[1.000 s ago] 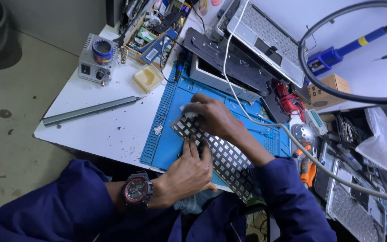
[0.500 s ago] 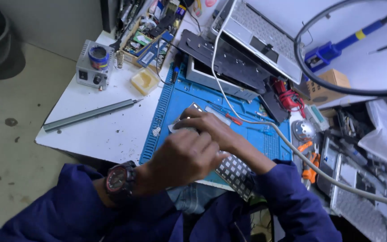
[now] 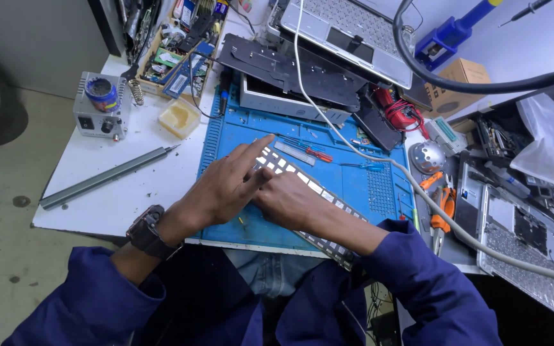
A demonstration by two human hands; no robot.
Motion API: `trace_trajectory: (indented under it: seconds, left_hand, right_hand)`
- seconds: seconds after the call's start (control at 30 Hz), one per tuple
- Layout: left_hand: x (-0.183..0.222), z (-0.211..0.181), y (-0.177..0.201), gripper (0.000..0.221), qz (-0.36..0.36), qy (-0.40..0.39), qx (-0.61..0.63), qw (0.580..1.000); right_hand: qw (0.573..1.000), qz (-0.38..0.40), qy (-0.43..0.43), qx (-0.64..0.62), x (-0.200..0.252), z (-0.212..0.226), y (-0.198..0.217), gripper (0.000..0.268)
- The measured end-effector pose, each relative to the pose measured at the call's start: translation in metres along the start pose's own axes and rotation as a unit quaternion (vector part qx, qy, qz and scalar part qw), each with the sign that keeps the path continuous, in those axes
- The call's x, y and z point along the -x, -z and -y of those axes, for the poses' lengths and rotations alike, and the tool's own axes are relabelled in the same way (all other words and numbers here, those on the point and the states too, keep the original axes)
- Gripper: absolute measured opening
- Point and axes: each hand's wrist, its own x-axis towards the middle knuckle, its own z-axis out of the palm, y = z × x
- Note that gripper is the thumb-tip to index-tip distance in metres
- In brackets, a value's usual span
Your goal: Cleaning a laptop keyboard and an internal component using a cloth and cleaning solution on a repair workbench.
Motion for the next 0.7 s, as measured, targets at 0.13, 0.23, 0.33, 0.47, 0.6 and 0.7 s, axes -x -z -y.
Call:
trace_trajectory:
  seconds: [0.13, 0.23, 0.33, 0.47, 0.6, 0.7]
  left_hand:
    - [-0.001, -0.002, 0.005, 0.102, 0.004, 0.008, -0.025, 1.0]
    - [0.0, 0.002, 0.001, 0.101, -0.005, -0.006, -0.06, 0.998]
    - [0.001, 0.002, -0.002, 0.1, -0.02, -0.016, -0.065, 0.998]
    - [-0.001, 0.008, -0.006, 0.09, -0.017, -0.035, -0.069, 0.997]
    - [0.001, 0.021, -0.02, 0.069, -0.001, 0.0, -0.111, 0.994]
    - [0.001, 0.024, -0.025, 0.063, 0.004, -0.022, -0.146, 0.989]
  right_hand:
    - [0.999, -0.041, 0.026, -0.001, 0.022, 0.021, 0.043, 0.019]
    - [1.0, -0.021, 0.017, -0.007, 0.056, 0.028, 0.057, 0.019]
    - [0.999, 0.03, 0.001, 0.014, 0.095, 0.032, 0.055, 0.017]
    - [0.997, 0.06, -0.029, 0.033, 0.142, 0.032, 0.057, 0.013]
    - [0.951, 0.24, -0.167, 0.101, 0.2, 0.015, 0.062, 0.045]
    - [0.945, 0.183, -0.235, 0.136, 0.218, 0.029, 0.083, 0.052]
